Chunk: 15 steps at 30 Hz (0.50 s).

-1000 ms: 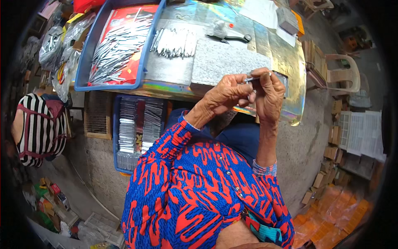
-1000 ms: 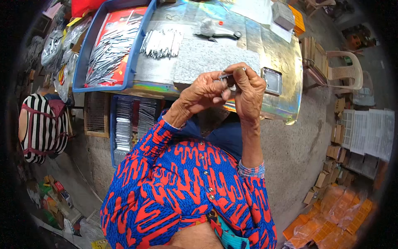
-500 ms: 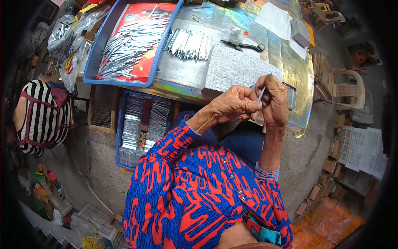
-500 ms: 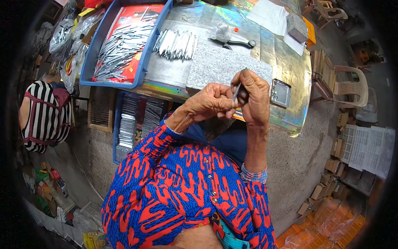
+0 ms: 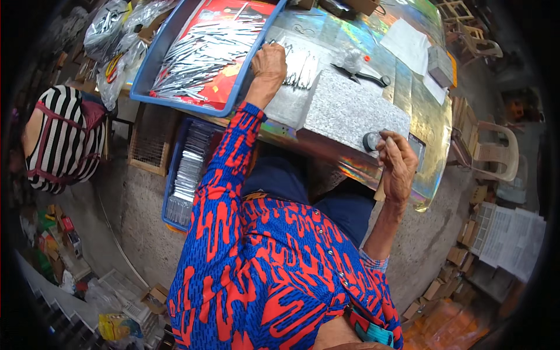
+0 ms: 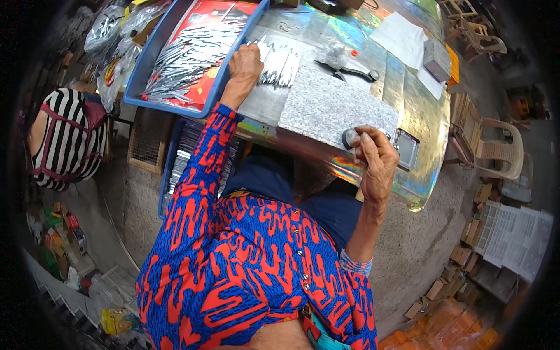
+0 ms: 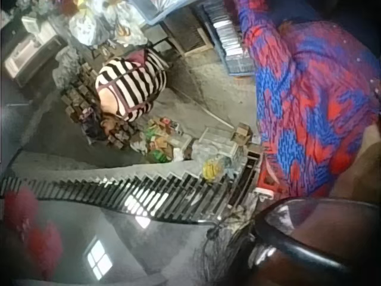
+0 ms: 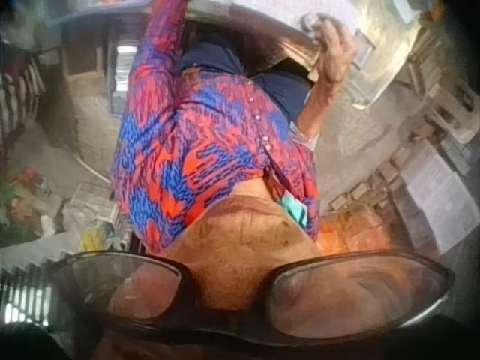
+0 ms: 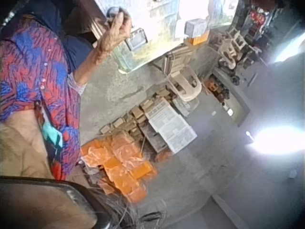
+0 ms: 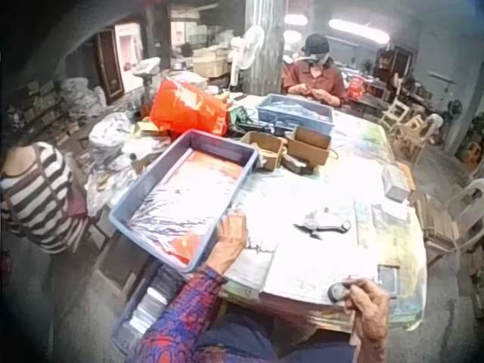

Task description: The person assembles small metal components by fitting pieces together by hand and hammering them with a small hammer on a block.

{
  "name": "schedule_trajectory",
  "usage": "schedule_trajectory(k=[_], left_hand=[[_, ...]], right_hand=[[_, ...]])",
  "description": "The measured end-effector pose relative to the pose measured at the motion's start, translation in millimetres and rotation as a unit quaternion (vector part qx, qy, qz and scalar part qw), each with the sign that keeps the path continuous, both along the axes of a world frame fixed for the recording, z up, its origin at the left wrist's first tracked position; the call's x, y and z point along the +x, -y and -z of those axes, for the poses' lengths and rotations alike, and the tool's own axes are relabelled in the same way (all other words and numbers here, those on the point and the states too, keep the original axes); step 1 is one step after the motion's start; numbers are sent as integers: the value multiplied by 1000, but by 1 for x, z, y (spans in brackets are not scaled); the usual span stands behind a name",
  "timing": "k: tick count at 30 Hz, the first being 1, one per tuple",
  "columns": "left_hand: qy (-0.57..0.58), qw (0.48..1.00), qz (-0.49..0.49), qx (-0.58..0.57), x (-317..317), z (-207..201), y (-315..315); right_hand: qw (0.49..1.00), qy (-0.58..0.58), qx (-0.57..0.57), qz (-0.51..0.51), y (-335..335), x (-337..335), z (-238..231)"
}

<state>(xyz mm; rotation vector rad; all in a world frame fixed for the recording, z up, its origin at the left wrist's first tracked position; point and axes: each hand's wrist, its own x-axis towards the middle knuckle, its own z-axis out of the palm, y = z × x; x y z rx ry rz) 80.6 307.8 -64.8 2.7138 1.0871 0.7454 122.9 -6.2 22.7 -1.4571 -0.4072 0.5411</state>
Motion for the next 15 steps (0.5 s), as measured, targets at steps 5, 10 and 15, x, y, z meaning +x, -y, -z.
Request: schedule_trajectory(k=[5,10,15], left_hand=[[-85,996,-32,8,11,4,-1],[-67,996,-49,-5,6,10,-6],[-1,1000,3,-3,-23,-22,13]], right_hand=[[1000,10,6,10,14,2,5],[1000,24,11,0,15,-2,9],[1000,14,20,18,19,0,15]])
